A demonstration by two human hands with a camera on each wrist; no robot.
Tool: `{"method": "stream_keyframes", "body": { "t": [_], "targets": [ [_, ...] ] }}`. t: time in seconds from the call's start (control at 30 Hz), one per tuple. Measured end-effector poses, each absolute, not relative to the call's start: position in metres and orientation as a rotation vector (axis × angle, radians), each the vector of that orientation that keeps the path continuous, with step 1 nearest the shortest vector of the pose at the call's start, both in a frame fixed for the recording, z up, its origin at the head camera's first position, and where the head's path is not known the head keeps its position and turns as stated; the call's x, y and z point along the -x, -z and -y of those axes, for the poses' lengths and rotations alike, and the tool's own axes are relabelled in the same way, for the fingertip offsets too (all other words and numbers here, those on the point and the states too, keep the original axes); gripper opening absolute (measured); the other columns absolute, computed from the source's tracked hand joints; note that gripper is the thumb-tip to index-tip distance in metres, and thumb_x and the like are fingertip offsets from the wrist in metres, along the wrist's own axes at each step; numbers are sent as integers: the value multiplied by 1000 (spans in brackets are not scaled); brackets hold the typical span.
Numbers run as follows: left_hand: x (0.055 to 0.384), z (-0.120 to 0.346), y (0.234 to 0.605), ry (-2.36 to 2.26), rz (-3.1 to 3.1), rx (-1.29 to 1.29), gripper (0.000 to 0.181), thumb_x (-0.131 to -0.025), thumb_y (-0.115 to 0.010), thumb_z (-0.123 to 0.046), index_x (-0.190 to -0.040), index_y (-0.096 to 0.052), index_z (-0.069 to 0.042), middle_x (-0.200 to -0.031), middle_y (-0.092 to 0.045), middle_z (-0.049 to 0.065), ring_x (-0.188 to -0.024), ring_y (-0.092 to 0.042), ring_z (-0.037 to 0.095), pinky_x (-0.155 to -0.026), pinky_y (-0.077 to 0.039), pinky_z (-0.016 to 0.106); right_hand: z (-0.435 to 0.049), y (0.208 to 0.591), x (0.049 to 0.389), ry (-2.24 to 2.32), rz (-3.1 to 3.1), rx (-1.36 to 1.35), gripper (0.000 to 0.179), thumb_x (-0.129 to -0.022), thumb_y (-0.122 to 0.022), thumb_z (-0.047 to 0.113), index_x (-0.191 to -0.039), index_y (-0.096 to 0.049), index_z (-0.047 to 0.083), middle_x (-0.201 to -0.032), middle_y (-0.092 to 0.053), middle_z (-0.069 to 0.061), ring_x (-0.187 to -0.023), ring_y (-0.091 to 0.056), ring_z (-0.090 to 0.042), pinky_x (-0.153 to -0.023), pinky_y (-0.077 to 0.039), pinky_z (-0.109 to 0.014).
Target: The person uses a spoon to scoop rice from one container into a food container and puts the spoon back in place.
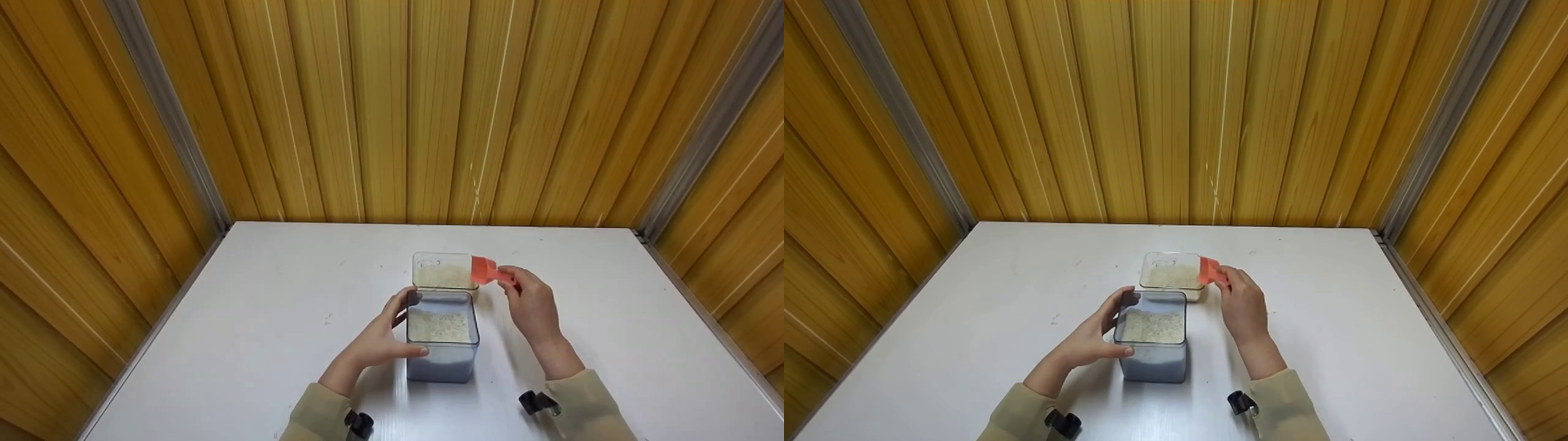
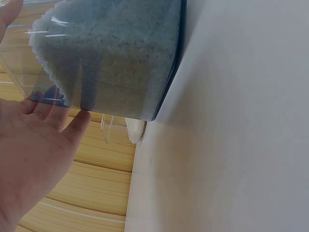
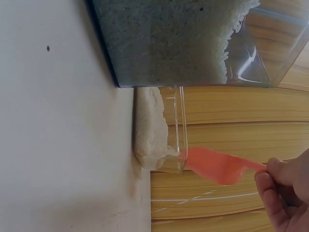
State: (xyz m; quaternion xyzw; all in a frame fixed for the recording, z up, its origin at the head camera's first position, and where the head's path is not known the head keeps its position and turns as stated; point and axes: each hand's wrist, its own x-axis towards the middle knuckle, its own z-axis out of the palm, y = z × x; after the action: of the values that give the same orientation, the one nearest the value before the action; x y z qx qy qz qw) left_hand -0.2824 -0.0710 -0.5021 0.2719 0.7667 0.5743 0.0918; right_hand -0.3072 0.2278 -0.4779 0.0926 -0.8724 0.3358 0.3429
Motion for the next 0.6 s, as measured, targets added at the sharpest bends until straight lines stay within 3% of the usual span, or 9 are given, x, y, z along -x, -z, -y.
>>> {"method": "stream_keyframes", "body": {
  "t": [0.1,0.27,0.4,0.6],
  "targets": [
    [282,70,502,-1715,-2274,-806,109,-78,-89,-27,-163,-21,-20,-166,-32,5,-158,-27,23,-132,-26,43,-228,478,307,-873,2256,-251,23,-89,-77,0,-112,-75,-1,-94,-75,-17,-73,-62,-19,-60,-52,-21],
    [283,70,501,-1723,-2268,-809,109,-77,-89,-26,-163,-22,-19,-165,-33,5,-157,-27,24,-132,-26,44,-230,472,305,-1107,2210,-161,23,-92,-73,-1,-115,-74,-2,-92,-76,-19,-71,-65,-12,-62,-51,-6],
    [283,70,503,-1720,-2259,-813,110,-78,-88,-26,-163,-20,-17,-165,-32,6,-158,-27,26,-132,-26,45,-235,458,299,-1439,2146,-32,23,-96,-69,1,-119,-73,-1,-95,-75,-21,-72,-66,-2,-68,-57,-7],
    [283,71,503,-1705,-2256,-801,110,-79,-88,-28,-164,-19,-21,-167,-29,4,-158,-25,24,-132,-26,42,-239,432,285,-1677,2132,9,29,-95,-72,5,-123,-71,0,-94,-75,0,-80,-71,-4,-77,-63,-14]
  ]
}}
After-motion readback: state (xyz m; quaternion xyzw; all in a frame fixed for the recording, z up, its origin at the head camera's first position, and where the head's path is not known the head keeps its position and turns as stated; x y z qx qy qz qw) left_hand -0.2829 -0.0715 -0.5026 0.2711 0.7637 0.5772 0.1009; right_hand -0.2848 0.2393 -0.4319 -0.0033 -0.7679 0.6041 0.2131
